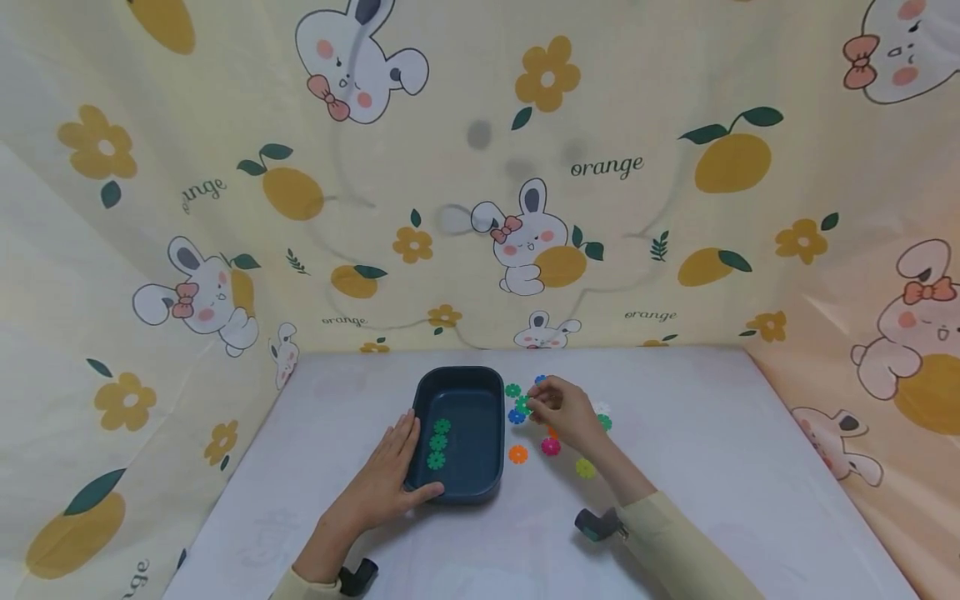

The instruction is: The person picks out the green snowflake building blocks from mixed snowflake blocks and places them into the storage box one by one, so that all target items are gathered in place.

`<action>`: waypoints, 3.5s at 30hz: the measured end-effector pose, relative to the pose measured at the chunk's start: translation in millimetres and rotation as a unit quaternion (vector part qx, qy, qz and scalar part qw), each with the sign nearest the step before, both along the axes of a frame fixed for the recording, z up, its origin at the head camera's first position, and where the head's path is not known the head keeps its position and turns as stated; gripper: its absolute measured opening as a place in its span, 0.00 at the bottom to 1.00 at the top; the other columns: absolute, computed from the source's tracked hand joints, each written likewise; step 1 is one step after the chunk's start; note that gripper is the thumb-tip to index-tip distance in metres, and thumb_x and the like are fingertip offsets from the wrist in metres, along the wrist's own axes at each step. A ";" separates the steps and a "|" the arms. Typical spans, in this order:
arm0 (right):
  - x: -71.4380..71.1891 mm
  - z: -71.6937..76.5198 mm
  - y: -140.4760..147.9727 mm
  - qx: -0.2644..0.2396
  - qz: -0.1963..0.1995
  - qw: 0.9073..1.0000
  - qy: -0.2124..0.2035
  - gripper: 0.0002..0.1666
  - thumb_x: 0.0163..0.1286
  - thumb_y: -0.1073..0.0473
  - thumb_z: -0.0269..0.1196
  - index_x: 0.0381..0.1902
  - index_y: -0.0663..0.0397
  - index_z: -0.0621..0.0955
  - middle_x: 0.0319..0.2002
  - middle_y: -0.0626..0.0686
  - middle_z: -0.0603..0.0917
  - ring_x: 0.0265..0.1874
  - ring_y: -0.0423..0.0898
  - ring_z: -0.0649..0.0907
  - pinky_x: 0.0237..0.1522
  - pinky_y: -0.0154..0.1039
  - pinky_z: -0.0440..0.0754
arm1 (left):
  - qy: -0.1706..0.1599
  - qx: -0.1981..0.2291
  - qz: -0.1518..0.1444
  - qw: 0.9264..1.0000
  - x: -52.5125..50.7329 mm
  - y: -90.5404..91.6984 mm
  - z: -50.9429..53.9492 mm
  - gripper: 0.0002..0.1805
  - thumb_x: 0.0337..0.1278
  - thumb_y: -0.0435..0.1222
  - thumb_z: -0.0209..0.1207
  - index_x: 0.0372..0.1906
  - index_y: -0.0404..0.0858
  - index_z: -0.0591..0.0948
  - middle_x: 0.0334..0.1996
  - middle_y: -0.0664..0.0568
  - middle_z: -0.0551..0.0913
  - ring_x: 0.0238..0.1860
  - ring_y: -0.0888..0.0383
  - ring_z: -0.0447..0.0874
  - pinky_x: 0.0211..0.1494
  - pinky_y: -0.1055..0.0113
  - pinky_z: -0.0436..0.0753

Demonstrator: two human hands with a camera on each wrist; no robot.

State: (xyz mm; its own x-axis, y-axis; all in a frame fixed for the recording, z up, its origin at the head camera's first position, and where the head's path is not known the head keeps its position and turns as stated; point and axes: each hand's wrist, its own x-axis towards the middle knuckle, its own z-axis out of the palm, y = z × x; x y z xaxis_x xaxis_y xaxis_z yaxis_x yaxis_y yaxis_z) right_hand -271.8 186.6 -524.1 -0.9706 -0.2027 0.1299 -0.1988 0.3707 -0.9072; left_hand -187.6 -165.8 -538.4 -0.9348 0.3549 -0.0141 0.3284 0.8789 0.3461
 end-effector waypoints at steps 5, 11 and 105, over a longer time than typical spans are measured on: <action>-6.9 7.9 -18.2 -0.068 0.051 0.996 -0.027 0.15 0.78 0.62 0.69 0.54 0.68 0.83 0.43 0.66 0.89 0.42 0.71 0.90 0.47 0.46 0.94 | 0.000 -0.001 -0.004 1.000 -0.7 0.0 -1.0 0.67 0.63 0.75 0.57 0.88 0.36 0.44 0.89 0.47 0.37 0.89 0.52 0.34 0.89 0.51 0.44; -18.7 7.9 -40.2 -0.072 0.074 0.994 -0.031 0.12 0.78 0.65 0.68 0.54 0.66 0.83 0.42 0.61 0.89 0.40 0.59 0.92 0.48 0.50 0.93 | -0.001 0.006 -0.004 1.000 -1.1 -0.3 -0.3 0.67 0.63 0.75 0.58 0.88 0.35 0.45 0.89 0.47 0.37 0.89 0.52 0.34 0.90 0.50 0.44; -56.1 28.7 -28.9 0.141 0.133 0.978 0.075 0.12 0.78 0.63 0.68 0.56 0.59 0.86 0.47 0.50 0.89 0.48 0.49 0.87 0.56 0.47 0.90 | -0.014 0.014 0.009 1.000 -0.6 2.0 1.1 0.67 0.62 0.75 0.59 0.88 0.37 0.44 0.89 0.48 0.36 0.89 0.52 0.34 0.89 0.49 0.45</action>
